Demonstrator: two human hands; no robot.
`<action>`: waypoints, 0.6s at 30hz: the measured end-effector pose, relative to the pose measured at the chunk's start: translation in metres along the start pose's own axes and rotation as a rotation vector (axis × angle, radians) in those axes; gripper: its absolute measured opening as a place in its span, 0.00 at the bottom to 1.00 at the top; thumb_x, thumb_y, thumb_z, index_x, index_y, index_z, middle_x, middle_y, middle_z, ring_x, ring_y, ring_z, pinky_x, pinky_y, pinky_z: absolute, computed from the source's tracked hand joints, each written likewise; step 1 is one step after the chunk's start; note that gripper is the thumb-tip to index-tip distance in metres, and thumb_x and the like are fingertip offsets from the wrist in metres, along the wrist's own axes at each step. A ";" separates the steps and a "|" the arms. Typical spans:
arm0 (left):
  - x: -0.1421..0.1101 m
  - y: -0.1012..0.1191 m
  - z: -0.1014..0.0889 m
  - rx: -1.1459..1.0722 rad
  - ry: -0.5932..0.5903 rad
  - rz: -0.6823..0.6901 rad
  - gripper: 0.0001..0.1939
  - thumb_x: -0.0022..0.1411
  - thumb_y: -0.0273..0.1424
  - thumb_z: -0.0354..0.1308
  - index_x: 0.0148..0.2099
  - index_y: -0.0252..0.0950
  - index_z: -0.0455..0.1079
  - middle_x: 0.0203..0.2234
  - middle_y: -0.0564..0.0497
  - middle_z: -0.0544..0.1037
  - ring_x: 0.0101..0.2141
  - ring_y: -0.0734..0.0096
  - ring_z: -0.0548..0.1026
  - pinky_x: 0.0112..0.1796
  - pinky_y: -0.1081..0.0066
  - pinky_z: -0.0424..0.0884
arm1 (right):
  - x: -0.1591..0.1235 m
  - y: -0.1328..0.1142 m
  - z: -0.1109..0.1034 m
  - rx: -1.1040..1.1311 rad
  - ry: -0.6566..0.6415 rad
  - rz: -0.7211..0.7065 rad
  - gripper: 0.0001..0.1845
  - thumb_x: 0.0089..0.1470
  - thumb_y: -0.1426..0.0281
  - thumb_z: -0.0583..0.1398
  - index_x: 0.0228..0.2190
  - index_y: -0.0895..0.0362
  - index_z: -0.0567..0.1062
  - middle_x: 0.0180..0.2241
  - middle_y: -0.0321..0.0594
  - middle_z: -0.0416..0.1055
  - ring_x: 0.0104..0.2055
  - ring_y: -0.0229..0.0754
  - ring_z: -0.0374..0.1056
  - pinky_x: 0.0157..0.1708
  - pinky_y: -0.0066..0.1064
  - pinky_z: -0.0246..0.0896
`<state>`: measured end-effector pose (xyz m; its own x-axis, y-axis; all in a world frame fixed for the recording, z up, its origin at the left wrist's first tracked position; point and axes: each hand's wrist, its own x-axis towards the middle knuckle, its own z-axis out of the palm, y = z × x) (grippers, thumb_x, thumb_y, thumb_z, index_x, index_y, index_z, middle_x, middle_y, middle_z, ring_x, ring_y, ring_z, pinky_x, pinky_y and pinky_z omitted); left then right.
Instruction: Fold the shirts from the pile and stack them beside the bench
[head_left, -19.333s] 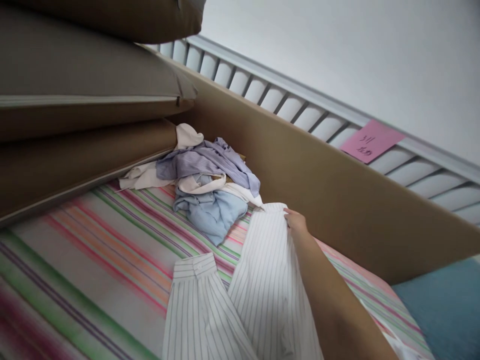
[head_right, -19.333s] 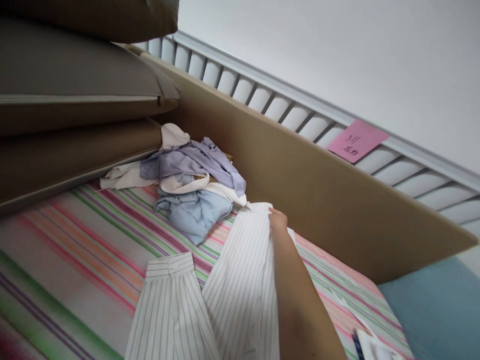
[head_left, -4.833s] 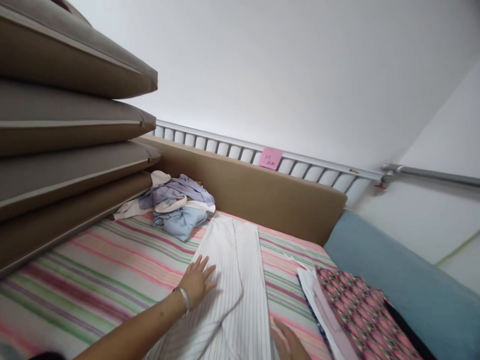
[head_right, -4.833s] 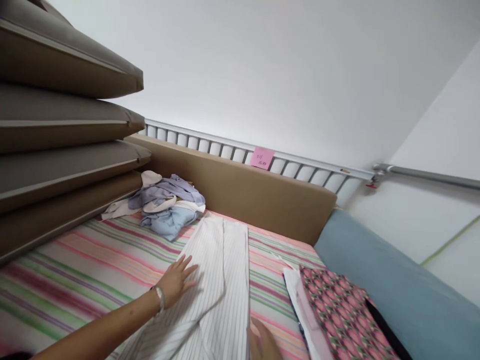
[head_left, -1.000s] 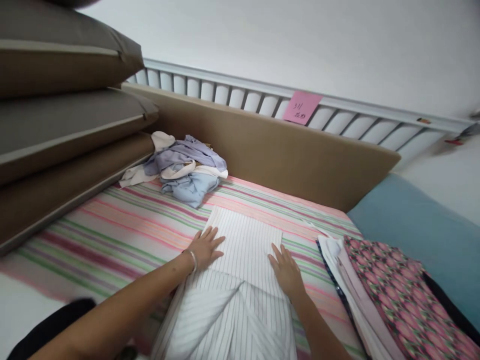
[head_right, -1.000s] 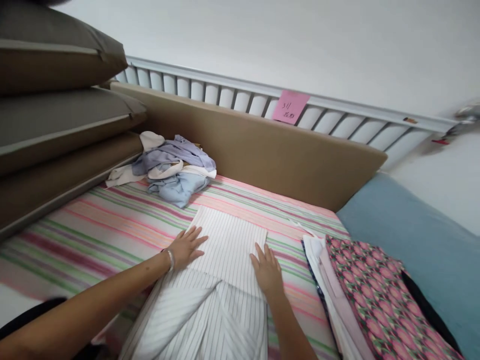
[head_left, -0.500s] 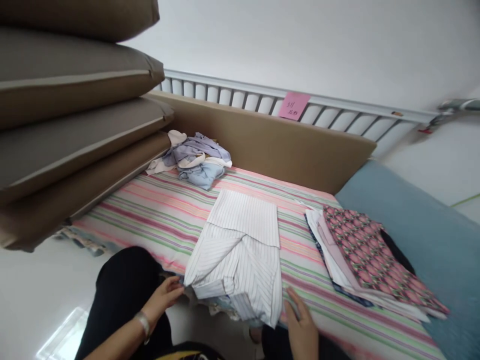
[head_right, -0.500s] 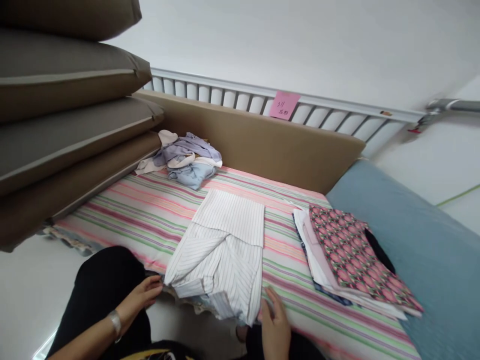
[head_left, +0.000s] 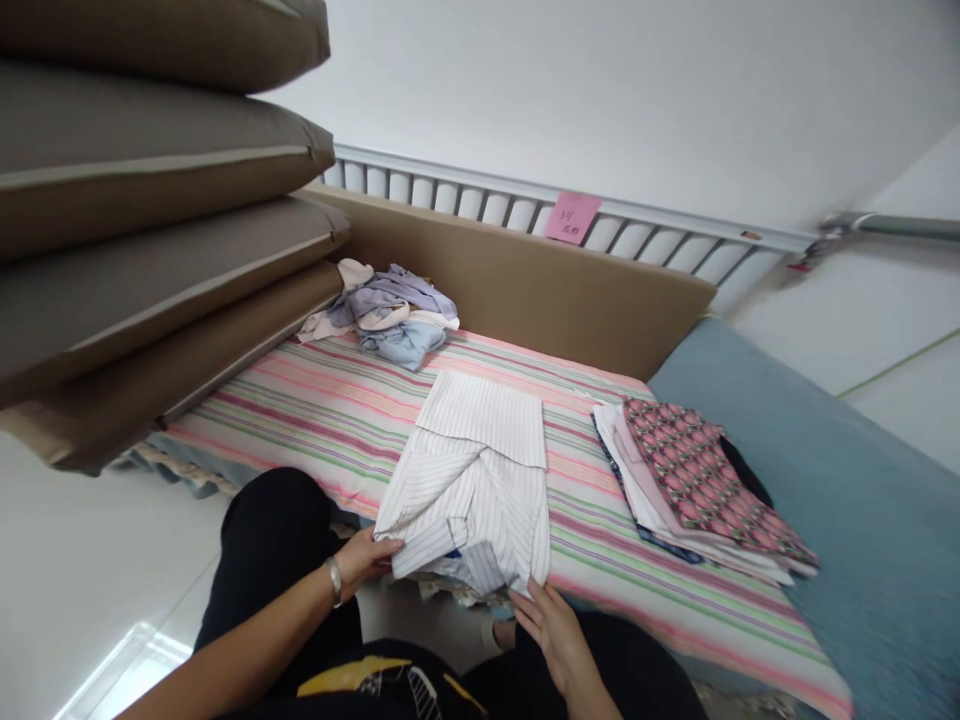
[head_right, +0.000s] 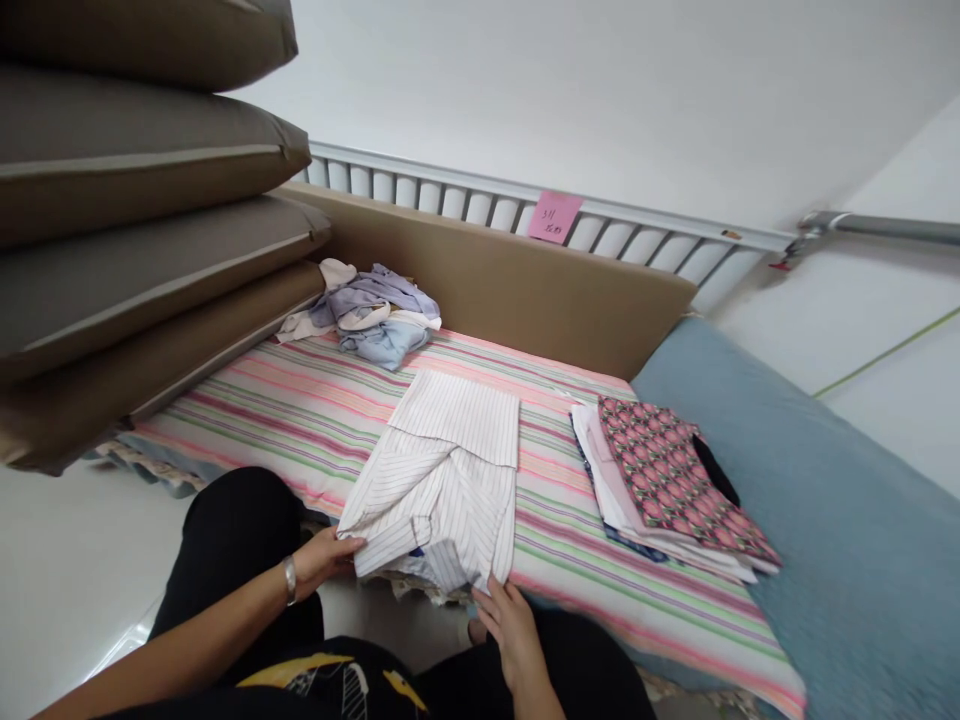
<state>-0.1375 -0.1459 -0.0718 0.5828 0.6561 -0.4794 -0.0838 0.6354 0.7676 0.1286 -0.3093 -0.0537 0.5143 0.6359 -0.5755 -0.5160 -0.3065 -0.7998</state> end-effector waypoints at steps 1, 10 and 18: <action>0.000 0.000 0.002 -0.011 0.016 0.007 0.30 0.35 0.41 0.70 0.41 0.32 0.70 0.32 0.44 0.78 0.33 0.61 0.75 0.38 0.62 0.68 | 0.001 0.001 0.003 0.012 -0.039 0.017 0.31 0.31 0.58 0.68 0.38 0.58 0.67 0.34 0.39 0.75 0.38 0.45 0.72 0.40 0.35 0.65; -0.004 0.000 0.008 -0.028 0.112 0.058 0.26 0.34 0.38 0.71 0.36 0.30 0.71 0.25 0.46 0.78 0.26 0.64 0.75 0.32 0.64 0.70 | -0.021 -0.003 0.008 -0.017 -0.097 -0.004 0.28 0.40 0.58 0.65 0.39 0.61 0.66 0.23 0.36 0.73 0.24 0.36 0.68 0.26 0.28 0.64; -0.031 0.024 0.020 -0.038 0.061 0.050 0.24 0.36 0.36 0.70 0.36 0.31 0.71 0.26 0.47 0.78 0.24 0.67 0.74 0.31 0.67 0.70 | -0.055 -0.027 0.013 0.014 -0.143 -0.045 0.20 0.43 0.59 0.64 0.32 0.60 0.66 0.22 0.36 0.71 0.23 0.36 0.67 0.27 0.30 0.64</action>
<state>-0.1416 -0.1594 -0.0297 0.5265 0.7105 -0.4668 -0.1426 0.6152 0.7754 0.1053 -0.3269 0.0018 0.4346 0.7439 -0.5076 -0.5045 -0.2658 -0.8215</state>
